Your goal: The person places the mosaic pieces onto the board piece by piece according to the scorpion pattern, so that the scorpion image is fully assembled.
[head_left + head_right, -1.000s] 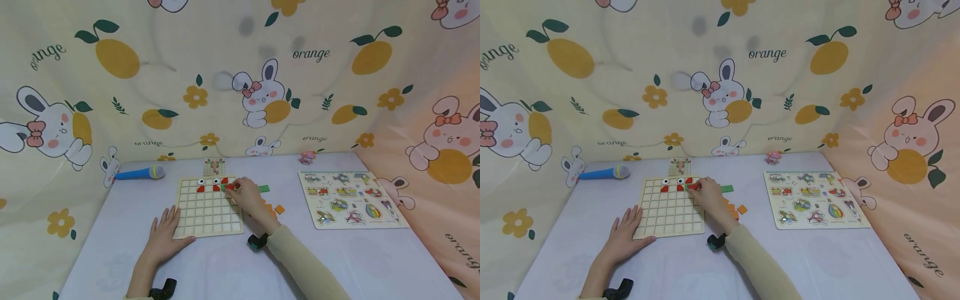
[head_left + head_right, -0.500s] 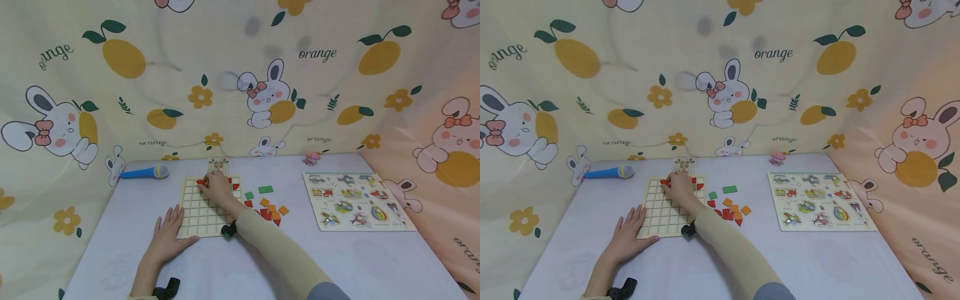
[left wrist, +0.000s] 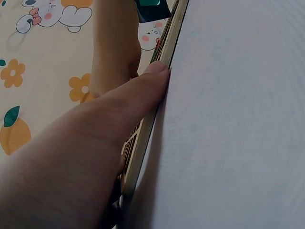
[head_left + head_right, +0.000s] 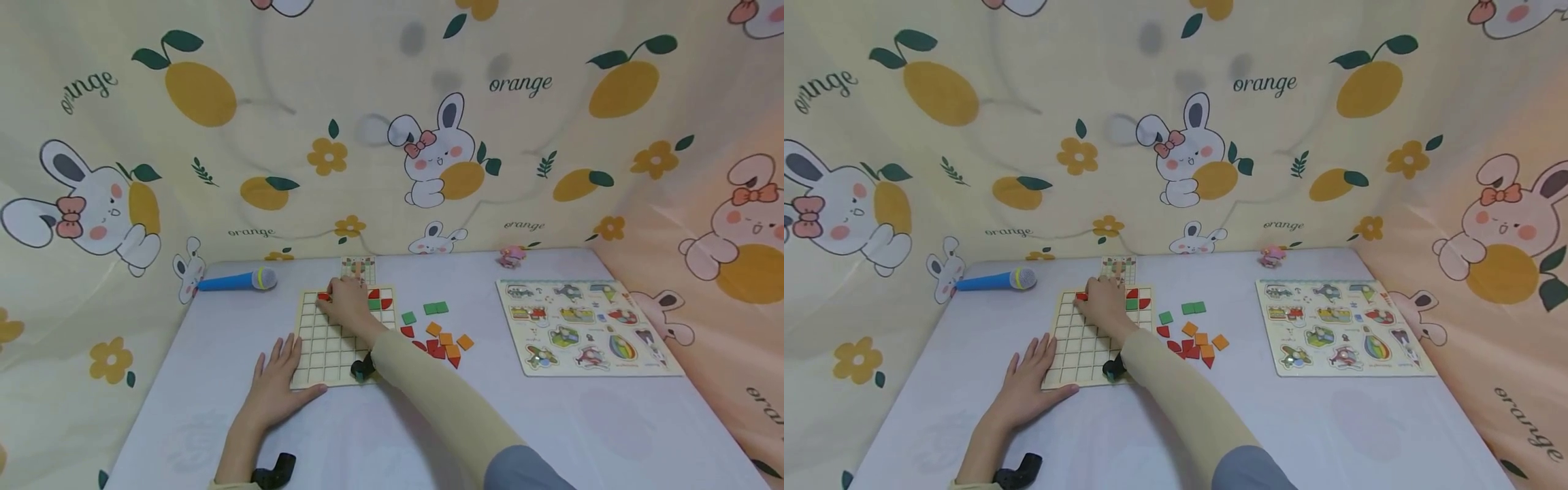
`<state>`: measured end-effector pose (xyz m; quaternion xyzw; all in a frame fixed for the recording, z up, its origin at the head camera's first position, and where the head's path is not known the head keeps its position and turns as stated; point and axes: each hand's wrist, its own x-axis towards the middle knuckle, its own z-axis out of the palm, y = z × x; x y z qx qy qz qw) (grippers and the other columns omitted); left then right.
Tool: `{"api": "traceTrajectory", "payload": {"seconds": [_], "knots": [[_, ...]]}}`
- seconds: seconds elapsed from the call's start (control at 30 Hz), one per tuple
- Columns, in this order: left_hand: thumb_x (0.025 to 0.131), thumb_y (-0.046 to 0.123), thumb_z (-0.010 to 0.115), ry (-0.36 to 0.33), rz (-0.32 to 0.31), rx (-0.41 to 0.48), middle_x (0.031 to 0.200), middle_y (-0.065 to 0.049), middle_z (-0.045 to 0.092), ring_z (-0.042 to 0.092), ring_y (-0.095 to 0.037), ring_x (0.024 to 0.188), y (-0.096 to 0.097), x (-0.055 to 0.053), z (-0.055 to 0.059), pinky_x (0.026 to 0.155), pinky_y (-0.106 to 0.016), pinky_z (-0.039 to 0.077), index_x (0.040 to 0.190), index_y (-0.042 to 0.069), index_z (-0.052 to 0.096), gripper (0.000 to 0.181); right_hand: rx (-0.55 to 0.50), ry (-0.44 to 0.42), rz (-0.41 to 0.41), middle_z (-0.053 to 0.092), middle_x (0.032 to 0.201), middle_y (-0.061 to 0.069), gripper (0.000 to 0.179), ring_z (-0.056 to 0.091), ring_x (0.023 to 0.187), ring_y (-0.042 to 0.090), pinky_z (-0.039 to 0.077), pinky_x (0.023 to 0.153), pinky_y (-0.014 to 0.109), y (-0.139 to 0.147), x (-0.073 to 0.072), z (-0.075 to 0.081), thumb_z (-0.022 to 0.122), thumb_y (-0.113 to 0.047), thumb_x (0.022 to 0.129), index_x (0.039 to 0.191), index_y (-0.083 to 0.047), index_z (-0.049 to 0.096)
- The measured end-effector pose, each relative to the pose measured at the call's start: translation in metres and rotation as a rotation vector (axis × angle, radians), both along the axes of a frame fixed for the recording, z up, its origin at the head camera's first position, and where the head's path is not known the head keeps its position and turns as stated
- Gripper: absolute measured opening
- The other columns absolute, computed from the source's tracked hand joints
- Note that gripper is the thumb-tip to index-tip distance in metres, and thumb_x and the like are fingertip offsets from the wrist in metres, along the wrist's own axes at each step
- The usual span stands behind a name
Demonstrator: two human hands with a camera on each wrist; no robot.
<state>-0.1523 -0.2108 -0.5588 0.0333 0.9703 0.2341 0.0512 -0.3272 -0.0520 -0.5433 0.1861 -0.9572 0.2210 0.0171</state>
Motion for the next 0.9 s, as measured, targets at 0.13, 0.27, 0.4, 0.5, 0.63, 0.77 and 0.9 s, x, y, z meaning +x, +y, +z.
{"api": "traceTrajectory", "payload": {"seconds": [0.13,0.27,0.4,0.5,0.63,0.77,0.9], "knots": [[0.085,0.078,0.069,-0.019,0.004,-0.005,0.176,-0.019,0.013,0.004,-0.045,0.163,0.001,0.0,0.0,0.127,-0.07,-0.002,0.167,0.001,0.02,0.123,-0.027,0.01,0.023,0.072,0.109,0.002,0.031,0.066,0.108,0.024,0.05,0.105,0.053,0.003,0.003,0.001,0.068,-0.042,0.103,0.113,-0.014,0.078],[0.085,0.078,0.069,-0.019,0.008,-0.016,0.176,-0.019,0.013,0.004,-0.045,0.163,0.0,0.001,0.0,0.127,-0.07,-0.002,0.167,0.002,0.021,0.123,-0.042,0.026,0.042,0.072,0.106,0.003,0.027,0.067,0.105,0.024,0.051,0.104,0.054,0.002,0.005,0.002,0.068,-0.036,0.103,0.113,-0.015,0.079],[0.084,0.078,0.069,0.002,0.008,-0.012,0.176,-0.019,0.015,0.006,-0.045,0.163,0.0,0.0,-0.002,0.127,-0.071,-0.001,0.167,0.002,0.021,0.123,-0.03,0.025,0.036,0.071,0.105,0.004,0.025,0.066,0.107,0.027,0.049,0.108,0.06,0.0,0.005,0.005,0.068,-0.038,0.104,0.108,-0.015,0.078],[0.084,0.079,0.069,0.008,0.005,-0.011,0.176,-0.019,0.015,0.006,-0.045,0.163,0.0,0.0,-0.003,0.127,-0.07,-0.001,0.168,0.003,0.022,0.123,-0.019,0.03,0.024,0.071,0.104,0.004,0.023,0.066,0.105,0.027,0.05,0.105,0.059,-0.002,0.006,0.007,0.069,-0.037,0.104,0.102,-0.016,0.077],[0.084,0.078,0.069,0.007,0.008,-0.011,0.176,-0.019,0.015,0.006,-0.045,0.163,-0.001,0.0,-0.002,0.128,-0.07,-0.001,0.168,0.003,0.022,0.122,-0.015,0.033,0.009,0.071,0.102,0.004,0.02,0.066,0.103,0.027,0.051,0.103,0.058,-0.004,0.007,0.01,0.07,-0.035,0.103,0.099,-0.017,0.075],[0.085,0.077,0.07,0.002,0.009,-0.007,0.176,-0.019,0.015,0.006,-0.045,0.163,0.0,0.001,0.001,0.128,-0.07,-0.001,0.167,0.003,0.022,0.122,-0.01,0.011,0.006,0.072,0.107,0.006,0.02,0.066,0.109,0.03,0.048,0.109,0.063,-0.005,0.008,0.013,0.069,-0.035,0.104,0.102,-0.016,0.076],[0.085,0.077,0.071,0.001,0.006,-0.002,0.176,-0.019,0.015,0.006,-0.045,0.163,0.001,0.002,0.003,0.128,-0.07,-0.001,0.167,0.002,0.022,0.121,-0.035,-0.025,-0.002,0.072,0.119,0.01,0.027,0.066,0.118,0.034,0.047,0.109,0.068,0.001,0.008,0.014,0.07,-0.036,0.103,0.116,-0.014,0.077]]}}
